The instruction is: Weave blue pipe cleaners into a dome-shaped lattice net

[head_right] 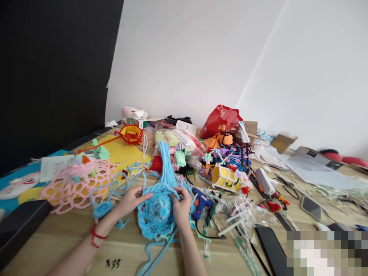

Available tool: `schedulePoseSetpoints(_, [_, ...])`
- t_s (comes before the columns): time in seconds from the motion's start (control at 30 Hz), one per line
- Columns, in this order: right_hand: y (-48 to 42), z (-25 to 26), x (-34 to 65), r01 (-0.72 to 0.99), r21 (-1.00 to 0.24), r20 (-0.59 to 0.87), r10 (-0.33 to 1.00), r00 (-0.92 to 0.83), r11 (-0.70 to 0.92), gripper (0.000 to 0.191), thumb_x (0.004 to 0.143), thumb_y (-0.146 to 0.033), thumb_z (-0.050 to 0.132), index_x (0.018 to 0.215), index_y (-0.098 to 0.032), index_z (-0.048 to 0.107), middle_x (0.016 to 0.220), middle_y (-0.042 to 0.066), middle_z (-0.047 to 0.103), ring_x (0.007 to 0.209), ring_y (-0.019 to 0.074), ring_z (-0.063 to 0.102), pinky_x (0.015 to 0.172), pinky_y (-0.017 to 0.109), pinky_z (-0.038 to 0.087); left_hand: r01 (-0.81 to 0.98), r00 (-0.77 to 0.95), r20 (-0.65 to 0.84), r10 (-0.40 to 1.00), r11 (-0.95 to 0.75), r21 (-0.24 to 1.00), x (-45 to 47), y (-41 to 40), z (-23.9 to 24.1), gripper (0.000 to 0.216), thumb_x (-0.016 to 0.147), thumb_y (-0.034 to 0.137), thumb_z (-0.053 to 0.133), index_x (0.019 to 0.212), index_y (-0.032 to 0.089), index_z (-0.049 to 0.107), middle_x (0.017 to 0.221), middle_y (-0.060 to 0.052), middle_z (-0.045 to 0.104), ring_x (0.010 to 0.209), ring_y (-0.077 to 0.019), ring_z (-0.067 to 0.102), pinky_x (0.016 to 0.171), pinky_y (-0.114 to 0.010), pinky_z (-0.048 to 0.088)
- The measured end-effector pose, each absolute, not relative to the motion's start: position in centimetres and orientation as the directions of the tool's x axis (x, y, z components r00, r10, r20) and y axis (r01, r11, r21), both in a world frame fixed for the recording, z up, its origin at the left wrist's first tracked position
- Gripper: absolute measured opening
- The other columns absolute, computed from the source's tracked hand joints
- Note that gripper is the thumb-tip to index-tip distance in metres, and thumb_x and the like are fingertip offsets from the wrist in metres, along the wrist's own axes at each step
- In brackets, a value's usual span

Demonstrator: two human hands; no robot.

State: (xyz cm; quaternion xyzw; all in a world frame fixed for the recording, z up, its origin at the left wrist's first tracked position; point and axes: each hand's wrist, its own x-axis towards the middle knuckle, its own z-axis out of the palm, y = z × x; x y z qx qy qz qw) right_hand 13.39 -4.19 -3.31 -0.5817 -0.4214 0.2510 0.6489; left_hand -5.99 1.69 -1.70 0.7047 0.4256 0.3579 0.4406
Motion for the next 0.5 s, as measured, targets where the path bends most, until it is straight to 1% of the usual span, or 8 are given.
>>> schedulePoseSetpoints(0.07, [-4.35, -3.22, 13.33, 0.311, -0.926, 0.354, 0.784, 0.511, 0.215, 0.017, 0.069, -0.032, 0.066, 0.080, -0.019, 0.065, 0.084, 0.005, 0.066, 0.084, 0.0213, 0.059, 0.078, 0.033, 0.046, 0.350, 0.392, 0.100, 0.915, -0.249, 0.903, -5.93, 1.45, -1.68, 0.038, 0.067, 0.054, 0.062, 0.072, 0.017, 0.065, 0.060, 0.002, 0.066, 0.054, -0.0154, 0.059, 0.048, -0.022, 0.042])
schedulePoseSetpoints(0.13, [-4.45, -3.21, 13.27, 0.369, -0.905, 0.387, 0.775, 0.500, 0.214, 0.017, 0.072, -0.034, 0.064, 0.081, -0.019, 0.066, 0.087, 0.006, 0.065, 0.086, 0.0213, 0.059, 0.078, 0.033, 0.046, 0.440, 0.352, 0.103, 0.930, -0.262, 0.859, -5.91, 1.29, -1.76, 0.035, 0.070, 0.052, 0.060, 0.064, 0.018, 0.062, 0.049, 0.003, 0.061, 0.049, -0.0153, 0.058, 0.047, -0.022, 0.040])
schedulePoseSetpoints(0.2, [-4.43, -3.26, 13.30, 0.311, -0.932, 0.332, 0.788, 0.519, 0.189, 0.025, 0.070, -0.037, 0.066, 0.088, -0.020, 0.066, 0.095, 0.007, 0.065, 0.088, 0.0217, 0.059, 0.076, 0.033, 0.047, 0.483, 0.302, 0.137, 0.943, -0.275, 0.831, -5.92, 1.22, -1.87, 0.033, 0.074, 0.048, 0.055, 0.060, 0.019, 0.059, 0.043, 0.004, 0.055, 0.045, -0.0150, 0.057, 0.046, -0.022, 0.040])
schedulePoseSetpoints(0.3, [-4.30, -3.29, 13.37, 0.067, -0.989, 0.151, 0.849, 0.507, 0.135, 0.045, 0.065, -0.040, 0.071, 0.104, -0.019, 0.063, 0.107, 0.010, 0.064, 0.092, 0.0234, 0.061, 0.078, 0.034, 0.049, 0.467, 0.252, 0.182, 0.950, -0.284, 0.838, -5.95, 1.23, -1.91, 0.028, 0.079, 0.040, 0.047, 0.064, 0.018, 0.058, 0.056, 0.003, 0.060, 0.044, -0.0134, 0.058, 0.045, -0.022, 0.041])
schedulePoseSetpoints(0.37, [-4.24, -3.23, 13.27, -0.073, -0.992, 0.063, 0.908, 0.414, 0.102, 0.053, 0.063, -0.040, 0.073, 0.110, -0.018, 0.061, 0.106, 0.010, 0.066, 0.095, 0.0248, 0.062, 0.081, 0.036, 0.049, 0.471, 0.226, 0.240, 0.944, -0.321, 0.822, -5.97, 1.22, -1.81, 0.024, 0.079, 0.033, 0.045, 0.069, 0.019, 0.060, 0.073, -0.001, 0.066, 0.054, -0.0143, 0.061, 0.048, -0.023, 0.046])
schedulePoseSetpoints(0.4, [-4.22, -3.20, 13.17, -0.107, -0.990, 0.048, 0.931, 0.361, 0.092, 0.055, 0.062, -0.040, 0.074, 0.110, -0.018, 0.061, 0.104, 0.009, 0.068, 0.095, 0.0254, 0.062, 0.082, 0.037, 0.048, 0.479, 0.218, 0.281, 0.935, -0.353, 0.804, -6.00, 1.19, -1.72, 0.022, 0.079, 0.030, 0.044, 0.071, 0.019, 0.062, 0.080, -0.003, 0.068, 0.063, -0.0160, 0.064, 0.054, -0.024, 0.049])
schedulePoseSetpoints(0.43, [-4.21, -3.18, 13.06, -0.114, -0.990, 0.048, 0.945, 0.323, 0.089, 0.053, 0.062, -0.039, 0.074, 0.109, -0.018, 0.062, 0.101, 0.008, 0.069, 0.094, 0.0257, 0.063, 0.082, 0.037, 0.049, 0.487, 0.219, 0.325, 0.920, -0.392, 0.780, -6.05, 1.13, -1.59, 0.021, 0.078, 0.027, 0.045, 0.075, 0.019, 0.065, 0.087, -0.005, 0.069, 0.073, -0.0183, 0.065, 0.064, -0.026, 0.051])
schedulePoseSetpoints(0.5, [-4.21, -3.17, 12.90, -0.052, -0.994, 0.074, 0.948, 0.309, 0.094, 0.044, 0.062, -0.038, 0.073, 0.100, -0.017, 0.064, 0.093, 0.007, 0.070, 0.088, 0.0254, 0.064, 0.078, 0.036, 0.049, 0.497, 0.248, 0.400, 0.882, -0.471, 0.729, -6.20, 0.93, -1.25, 0.023, 0.077, 0.023, 0.046, 0.083, 0.020, 0.068, 0.095, -0.008, 0.070, 0.092, -0.0219, 0.063, 0.082, -0.030, 0.048])
